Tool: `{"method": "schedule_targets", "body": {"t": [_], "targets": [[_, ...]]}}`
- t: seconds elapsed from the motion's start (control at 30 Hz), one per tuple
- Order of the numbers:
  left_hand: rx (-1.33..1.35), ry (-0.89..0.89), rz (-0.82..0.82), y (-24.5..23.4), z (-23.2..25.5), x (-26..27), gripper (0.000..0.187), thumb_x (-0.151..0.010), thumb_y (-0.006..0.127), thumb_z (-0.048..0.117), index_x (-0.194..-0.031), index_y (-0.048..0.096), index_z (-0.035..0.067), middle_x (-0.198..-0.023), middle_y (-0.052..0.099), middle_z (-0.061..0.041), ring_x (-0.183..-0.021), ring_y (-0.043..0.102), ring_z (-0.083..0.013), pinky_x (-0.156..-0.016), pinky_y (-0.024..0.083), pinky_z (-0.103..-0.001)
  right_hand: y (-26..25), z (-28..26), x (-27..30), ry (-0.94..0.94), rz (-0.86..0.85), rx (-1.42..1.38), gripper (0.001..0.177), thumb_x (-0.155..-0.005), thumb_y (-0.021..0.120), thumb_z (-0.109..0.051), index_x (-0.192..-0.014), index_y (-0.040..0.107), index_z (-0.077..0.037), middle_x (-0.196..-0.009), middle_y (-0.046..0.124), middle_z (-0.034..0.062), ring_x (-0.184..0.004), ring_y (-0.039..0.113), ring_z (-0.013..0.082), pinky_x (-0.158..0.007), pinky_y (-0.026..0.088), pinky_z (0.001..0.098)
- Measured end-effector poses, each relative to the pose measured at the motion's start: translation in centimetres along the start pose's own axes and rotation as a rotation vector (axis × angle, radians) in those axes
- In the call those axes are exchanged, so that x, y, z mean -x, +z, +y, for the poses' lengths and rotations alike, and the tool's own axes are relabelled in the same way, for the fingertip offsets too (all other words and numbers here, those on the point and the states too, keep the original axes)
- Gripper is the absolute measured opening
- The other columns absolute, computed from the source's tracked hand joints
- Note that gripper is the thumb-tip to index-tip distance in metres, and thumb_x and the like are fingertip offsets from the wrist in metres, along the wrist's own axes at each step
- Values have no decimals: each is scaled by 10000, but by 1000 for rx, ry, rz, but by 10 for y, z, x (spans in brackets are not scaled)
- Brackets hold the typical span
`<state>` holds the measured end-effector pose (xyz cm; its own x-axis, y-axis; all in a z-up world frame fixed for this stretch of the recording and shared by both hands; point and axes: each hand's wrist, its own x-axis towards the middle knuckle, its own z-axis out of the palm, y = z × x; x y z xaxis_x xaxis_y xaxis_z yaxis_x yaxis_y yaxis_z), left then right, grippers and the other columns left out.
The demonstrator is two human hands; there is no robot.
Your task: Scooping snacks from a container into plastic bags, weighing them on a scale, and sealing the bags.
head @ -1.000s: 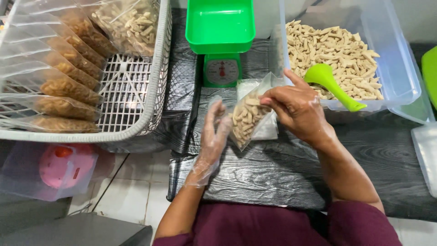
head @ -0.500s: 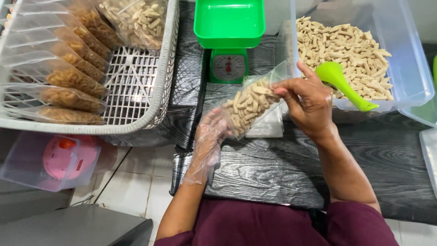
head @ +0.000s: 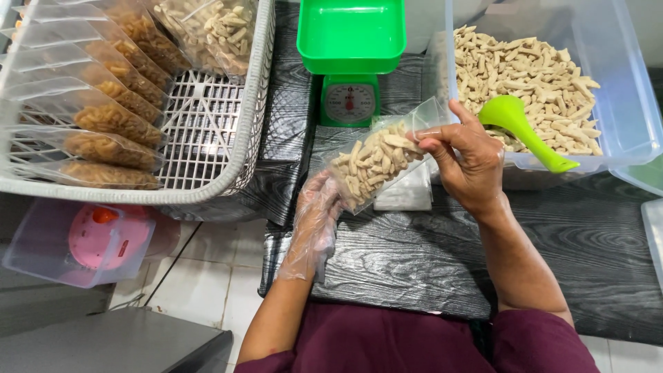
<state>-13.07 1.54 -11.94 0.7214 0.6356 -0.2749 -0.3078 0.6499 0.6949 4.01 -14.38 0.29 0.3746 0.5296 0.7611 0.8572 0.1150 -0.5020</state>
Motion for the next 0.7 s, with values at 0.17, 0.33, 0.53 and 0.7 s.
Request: {"method": "schedule_targets", "body": {"t": [0.17, 0.33, 0.53, 0.7], "targets": [[-29, 11, 28, 13, 10, 10, 299, -915, 740, 147, -1185, 652, 54, -1100, 722, -113, -900, 745, -188, -753, 669, -266, -1, 0, 1, 0, 2, 2, 159, -1023, 726, -179, -996, 781, -32, -888, 779, 89, -876, 763, 344, -1180, 432, 560], [-70, 41, -40, 18, 17, 13, 236, -889, 786, 191, -1045, 711, 32, -946, 757, -128, -769, 763, -190, -674, 670, -300, -5, -3, 0, 20, 13, -29, 158, -1021, 727, -174, -998, 777, -26, -904, 779, 97, -877, 765, 328, -1185, 432, 563], [-125, 207, -33, -15, -12, 0, 191, -864, 788, 113, -979, 698, -9, -721, 712, -193, -607, 743, -240, -556, 644, -338, -10, 8, 7, 64, 10, -187, 154, -1026, 707, -133, -959, 732, 4, -886, 768, 115, -866, 759, 253, -1191, 437, 566], [-177, 318, -19, 15, -4, 4, 165, -880, 770, 109, -984, 710, -4, -697, 709, -140, -563, 695, -162, -521, 617, -292, -15, -7, 2, 73, 50, -239, 199, -1022, 699, -161, -934, 714, 16, -874, 755, 138, -850, 755, 256, -1196, 443, 587]]}}
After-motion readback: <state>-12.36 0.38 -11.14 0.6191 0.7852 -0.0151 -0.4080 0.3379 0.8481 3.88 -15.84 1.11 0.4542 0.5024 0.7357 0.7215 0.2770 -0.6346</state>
